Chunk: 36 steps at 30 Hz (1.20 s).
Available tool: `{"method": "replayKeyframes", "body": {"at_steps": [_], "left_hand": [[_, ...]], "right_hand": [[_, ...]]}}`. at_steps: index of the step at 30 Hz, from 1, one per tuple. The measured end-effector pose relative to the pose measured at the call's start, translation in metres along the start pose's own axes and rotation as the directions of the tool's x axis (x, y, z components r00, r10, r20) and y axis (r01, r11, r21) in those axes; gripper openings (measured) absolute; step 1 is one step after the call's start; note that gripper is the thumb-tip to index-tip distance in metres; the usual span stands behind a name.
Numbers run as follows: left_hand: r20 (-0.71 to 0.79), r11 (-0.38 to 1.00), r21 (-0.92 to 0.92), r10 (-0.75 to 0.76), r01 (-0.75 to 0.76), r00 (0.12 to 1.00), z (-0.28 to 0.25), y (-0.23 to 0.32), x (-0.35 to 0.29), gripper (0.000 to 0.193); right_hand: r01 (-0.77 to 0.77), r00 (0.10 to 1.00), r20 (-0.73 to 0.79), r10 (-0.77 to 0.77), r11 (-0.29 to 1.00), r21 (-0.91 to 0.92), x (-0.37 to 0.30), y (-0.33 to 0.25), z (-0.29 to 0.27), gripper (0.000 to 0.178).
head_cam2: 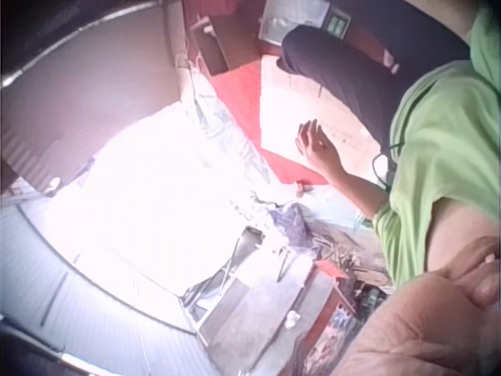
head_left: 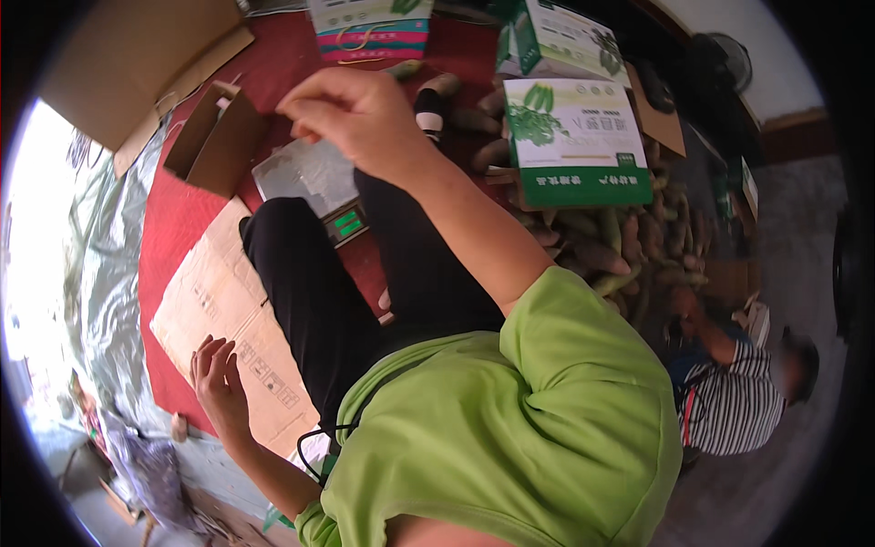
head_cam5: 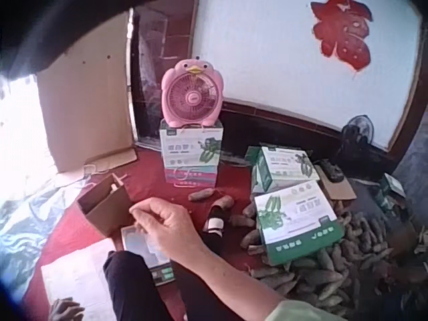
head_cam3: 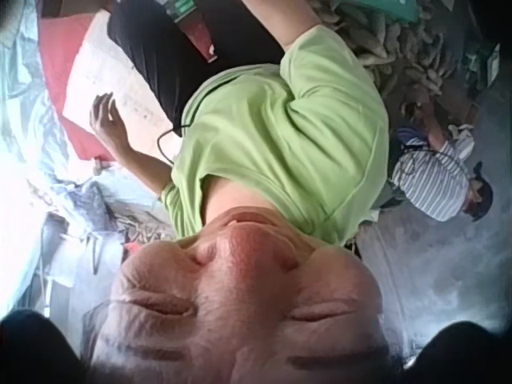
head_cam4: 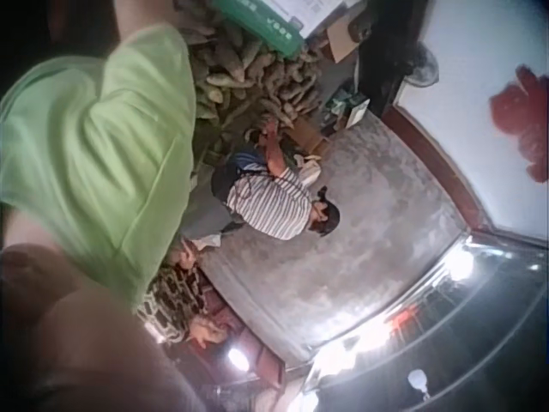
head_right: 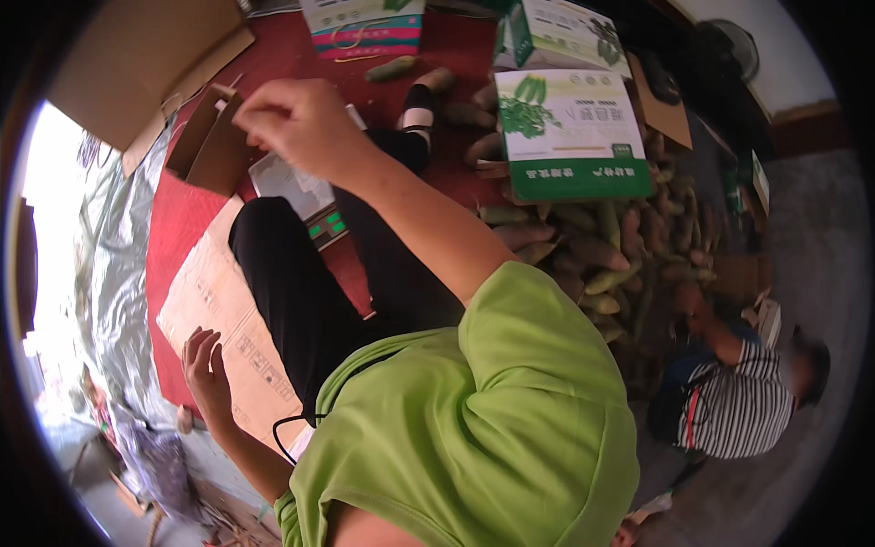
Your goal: The recorder is picking up radishes from a pile on the floor and putting them into cardboard boxes for packaging.
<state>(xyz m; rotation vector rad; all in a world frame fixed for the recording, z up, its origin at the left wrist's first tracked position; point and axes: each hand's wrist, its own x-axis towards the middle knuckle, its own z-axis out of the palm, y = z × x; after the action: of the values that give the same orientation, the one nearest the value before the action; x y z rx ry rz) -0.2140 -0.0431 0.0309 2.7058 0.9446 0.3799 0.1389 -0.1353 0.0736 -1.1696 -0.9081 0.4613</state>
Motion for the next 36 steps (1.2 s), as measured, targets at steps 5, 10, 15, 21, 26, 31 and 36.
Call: {"method": "replayKeyframes", "body": {"at_steps": [5, 10, 15, 21, 26, 31, 36], "left_hand": [[-0.101, 0.963, -0.116, 0.233, -0.244, 0.967, 0.011, 0.053, 0.054, 0.014], [-0.098, 0.886, -0.197, 0.408, -0.42, 0.907, 0.025, 0.107, 0.092, 0.011], [0.005, 0.835, -0.246, 0.509, -0.492, 0.861, 0.045, 0.131, 0.116, 0.011], [0.045, 0.805, -0.359, 0.521, -0.473, 0.852, 0.069, 0.141, 0.141, 0.011], [0.1, 0.81, -0.468, 0.447, -0.354, 0.889, 0.092, 0.142, 0.157, 0.011], [0.145, 0.877, -0.411, 0.332, -0.249, 0.932, 0.12, 0.124, 0.161, 0.012], [0.121, 0.897, -0.378, 0.293, -0.229, 0.948, 0.116, 0.119, 0.16, 0.012]], "right_hand": [[-0.187, 0.926, -0.357, 0.126, 0.972, -0.143, -0.058, 0.066, -0.1, 0.012], [-0.417, 0.66, -0.72, 0.214, 0.902, -0.115, -0.172, 0.138, -0.178, 0.015], [-0.392, 0.334, -0.926, 0.177, 0.919, 0.034, -0.271, 0.185, -0.253, 0.025], [-0.398, -0.254, -0.925, 0.282, 0.841, 0.366, -0.281, 0.177, -0.303, 0.067], [-0.06, -0.23, -0.853, 0.469, 0.868, 0.493, -0.281, 0.179, -0.366, 0.059], [0.088, -0.027, -0.876, 0.481, 0.874, 0.477, -0.223, 0.157, -0.378, 0.037], [-0.079, 0.034, -0.945, 0.326, 0.943, 0.323, -0.148, 0.1, -0.354, 0.032]]}}
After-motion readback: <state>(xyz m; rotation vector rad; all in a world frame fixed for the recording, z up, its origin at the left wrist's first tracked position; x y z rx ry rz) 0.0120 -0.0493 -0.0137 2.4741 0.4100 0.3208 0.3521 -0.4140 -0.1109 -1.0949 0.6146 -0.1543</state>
